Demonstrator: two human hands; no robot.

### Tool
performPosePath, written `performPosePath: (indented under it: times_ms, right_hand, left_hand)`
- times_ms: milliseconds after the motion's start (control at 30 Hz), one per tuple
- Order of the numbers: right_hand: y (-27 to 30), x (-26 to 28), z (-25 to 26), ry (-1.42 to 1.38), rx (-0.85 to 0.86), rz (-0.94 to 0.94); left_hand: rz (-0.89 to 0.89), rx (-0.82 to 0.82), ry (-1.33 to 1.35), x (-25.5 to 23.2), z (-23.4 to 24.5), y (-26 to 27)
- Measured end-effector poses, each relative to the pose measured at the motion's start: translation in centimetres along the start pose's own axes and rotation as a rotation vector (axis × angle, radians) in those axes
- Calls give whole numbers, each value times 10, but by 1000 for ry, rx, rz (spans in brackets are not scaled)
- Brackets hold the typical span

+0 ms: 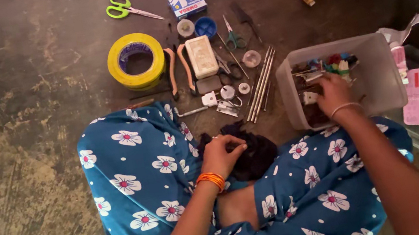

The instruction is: The person sits on the floor and uses a metal rod to manipulate a dark object, then picks up small white plastic components from a container and attaches them to the object. The person continues to handle the components and the object throughout the clip.

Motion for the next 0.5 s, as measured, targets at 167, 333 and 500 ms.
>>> performPosePath:
  times_ms: [167, 333, 500]
  right_hand:
    - [-10, 30, 5, 74, -25, 159]
    - [-16, 20, 2, 273, 121, -64]
    - [-6, 10, 1, 234, 157, -113]
  left_hand:
    - [28, 12, -21, 1, 1, -1]
    - [26, 5, -43, -2, 4, -1]
    - [-83, -53, -64, -10, 8, -4]
Point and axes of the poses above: each hand's wrist, its own y-axis away from the middle knuckle, its own z-axis out of the back of the hand, x = y × z, the point moved 9 cm from there along -y, towards the middle knuckle, and after that the axes turned 7 degrees about -z, right-handed, at the moved point
